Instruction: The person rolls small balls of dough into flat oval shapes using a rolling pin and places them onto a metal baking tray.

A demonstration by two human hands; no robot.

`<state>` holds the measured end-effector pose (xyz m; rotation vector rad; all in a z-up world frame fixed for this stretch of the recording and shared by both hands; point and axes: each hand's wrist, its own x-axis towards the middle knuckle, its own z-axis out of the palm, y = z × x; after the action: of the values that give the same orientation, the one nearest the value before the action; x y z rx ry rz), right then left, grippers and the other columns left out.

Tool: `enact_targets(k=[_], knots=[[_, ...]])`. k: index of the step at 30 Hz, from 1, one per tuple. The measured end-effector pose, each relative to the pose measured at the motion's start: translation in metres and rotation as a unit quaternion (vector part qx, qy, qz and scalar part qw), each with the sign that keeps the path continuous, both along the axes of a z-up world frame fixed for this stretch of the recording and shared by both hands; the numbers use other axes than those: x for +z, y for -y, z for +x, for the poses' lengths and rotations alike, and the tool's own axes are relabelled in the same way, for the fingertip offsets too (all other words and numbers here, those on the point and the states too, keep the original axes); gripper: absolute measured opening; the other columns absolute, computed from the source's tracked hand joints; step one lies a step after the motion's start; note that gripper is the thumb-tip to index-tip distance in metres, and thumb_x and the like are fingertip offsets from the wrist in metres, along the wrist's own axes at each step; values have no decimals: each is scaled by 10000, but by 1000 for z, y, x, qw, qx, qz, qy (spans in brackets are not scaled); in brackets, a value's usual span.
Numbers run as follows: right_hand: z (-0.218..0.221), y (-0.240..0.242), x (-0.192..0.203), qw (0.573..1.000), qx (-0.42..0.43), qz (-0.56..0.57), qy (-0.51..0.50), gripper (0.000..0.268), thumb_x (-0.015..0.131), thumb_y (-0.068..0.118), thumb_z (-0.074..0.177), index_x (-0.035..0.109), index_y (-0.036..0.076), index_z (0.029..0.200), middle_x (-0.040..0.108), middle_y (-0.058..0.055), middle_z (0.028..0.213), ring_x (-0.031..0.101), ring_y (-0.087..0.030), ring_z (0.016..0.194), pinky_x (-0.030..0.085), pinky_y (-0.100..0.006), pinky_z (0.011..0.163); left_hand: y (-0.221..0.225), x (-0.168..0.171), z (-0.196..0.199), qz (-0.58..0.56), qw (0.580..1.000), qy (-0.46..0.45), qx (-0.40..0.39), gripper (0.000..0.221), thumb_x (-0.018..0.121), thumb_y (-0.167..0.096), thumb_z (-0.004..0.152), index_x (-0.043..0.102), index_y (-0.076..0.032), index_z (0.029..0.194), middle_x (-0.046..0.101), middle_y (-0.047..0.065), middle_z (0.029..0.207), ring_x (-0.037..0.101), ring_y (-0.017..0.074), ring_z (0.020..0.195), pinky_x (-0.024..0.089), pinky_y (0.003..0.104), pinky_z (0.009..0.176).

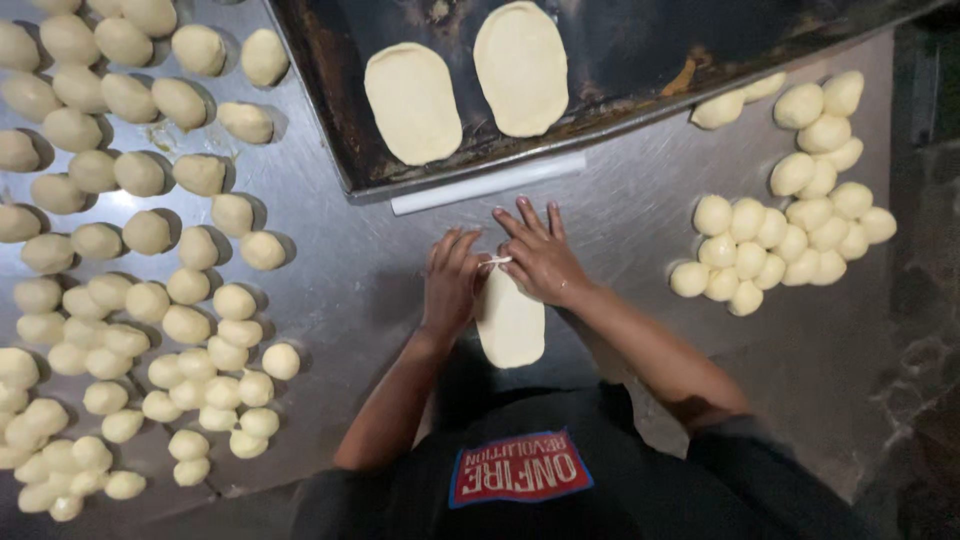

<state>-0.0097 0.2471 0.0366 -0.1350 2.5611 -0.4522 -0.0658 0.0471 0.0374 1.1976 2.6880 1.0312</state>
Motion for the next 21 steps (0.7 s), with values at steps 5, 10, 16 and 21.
enact_targets(k=[5, 10, 16, 21], knots=[[18, -26, 41, 929, -106, -252, 248, 359, 512, 326, 1054, 585, 81, 1307, 733, -215, 1037, 708, -341, 959, 527, -437, 882, 14, 32, 22, -12, 929, 371, -2, 186, 621, -190, 1034, 639, -85, 1187, 735, 181, 1028, 708, 339, 985, 559, 436, 788], [25, -55, 95, 849, 41, -418, 322, 312, 576, 304, 1028, 700, 76, 1200, 715, -36, 937, 633, -149, 869, 519, -359, 776, 5, 107, 35, -52, 845, 519, -118, 225, 655, -277, 999, 674, -92, 1126, 763, 117, 862, 721, 160, 713, 560, 339, 652], [-13, -129, 175, 880, 37, -431, 194, 250, 616, 242, 1000, 745, 81, 1142, 792, -55, 929, 718, -137, 867, 559, -318, 807, -63, 187, -29, -39, 861, 472, -183, 326, 763, -302, 882, 686, -95, 1122, 767, 77, 952, 741, 190, 815, 582, 346, 727], [-88, -200, 219, 959, 13, -244, -144, 248, 658, 140, 932, 709, 55, 1160, 743, -135, 962, 734, -253, 843, 565, -401, 729, -151, 210, -122, 67, 972, 161, -159, 242, 753, -186, 899, 693, -71, 1103, 715, 144, 1013, 715, 346, 956, 550, 430, 806]])
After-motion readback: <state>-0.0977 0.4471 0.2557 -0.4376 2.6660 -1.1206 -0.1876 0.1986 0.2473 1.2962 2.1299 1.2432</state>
